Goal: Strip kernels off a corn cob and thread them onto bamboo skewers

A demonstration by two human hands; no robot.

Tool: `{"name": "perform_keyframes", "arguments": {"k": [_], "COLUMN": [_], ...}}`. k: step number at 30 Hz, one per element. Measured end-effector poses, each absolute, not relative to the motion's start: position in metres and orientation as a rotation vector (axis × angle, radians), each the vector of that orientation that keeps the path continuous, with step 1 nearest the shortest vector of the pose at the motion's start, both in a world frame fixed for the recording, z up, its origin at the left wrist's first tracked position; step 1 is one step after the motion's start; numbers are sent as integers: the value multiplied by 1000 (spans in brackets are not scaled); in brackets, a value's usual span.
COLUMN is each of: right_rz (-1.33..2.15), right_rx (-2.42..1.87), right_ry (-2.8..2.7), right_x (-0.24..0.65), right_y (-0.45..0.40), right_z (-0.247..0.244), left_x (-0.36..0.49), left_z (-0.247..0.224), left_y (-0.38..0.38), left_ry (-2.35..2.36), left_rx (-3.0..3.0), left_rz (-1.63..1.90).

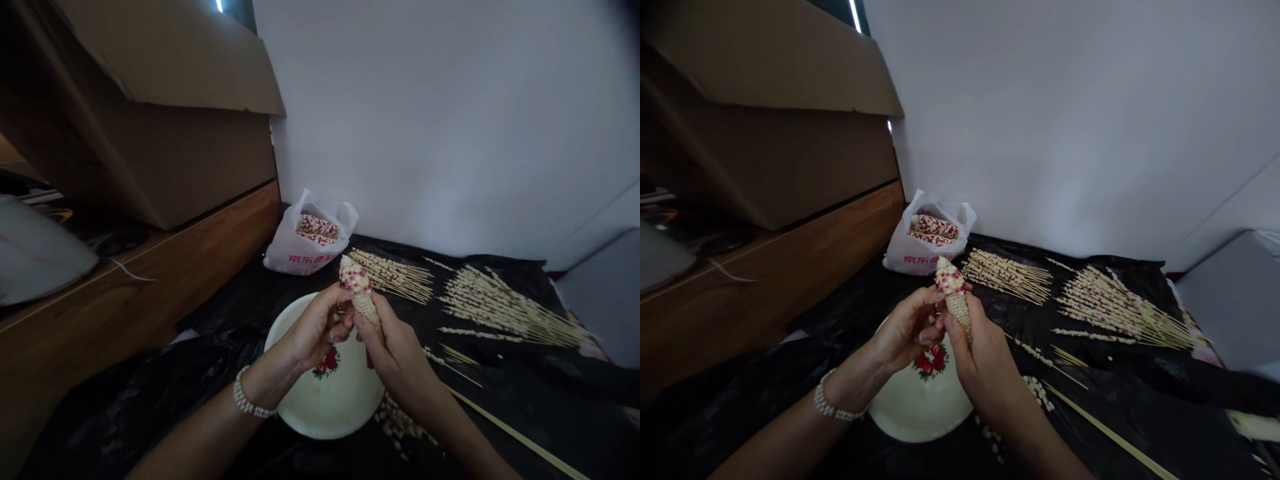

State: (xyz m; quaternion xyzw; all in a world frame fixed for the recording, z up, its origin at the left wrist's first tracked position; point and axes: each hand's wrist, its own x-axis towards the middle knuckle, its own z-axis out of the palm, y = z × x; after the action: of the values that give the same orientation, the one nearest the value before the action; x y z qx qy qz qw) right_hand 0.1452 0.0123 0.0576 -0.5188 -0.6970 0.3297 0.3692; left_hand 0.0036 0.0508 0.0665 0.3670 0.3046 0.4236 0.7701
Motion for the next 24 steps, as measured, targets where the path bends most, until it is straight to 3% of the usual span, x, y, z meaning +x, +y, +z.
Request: {"name": "perform_keyframes", "arguments": {"k": [24], "right_rz": [799], "right_rx": [-1398], "right_ry": [-1838], "right_x": [149], "right_y": [18], "right_z": [52], "left_x": [6], "left_z": [58], "left_y": [56], "left_ry": [693], "left_rx": [809], "left_rz": [949]}}
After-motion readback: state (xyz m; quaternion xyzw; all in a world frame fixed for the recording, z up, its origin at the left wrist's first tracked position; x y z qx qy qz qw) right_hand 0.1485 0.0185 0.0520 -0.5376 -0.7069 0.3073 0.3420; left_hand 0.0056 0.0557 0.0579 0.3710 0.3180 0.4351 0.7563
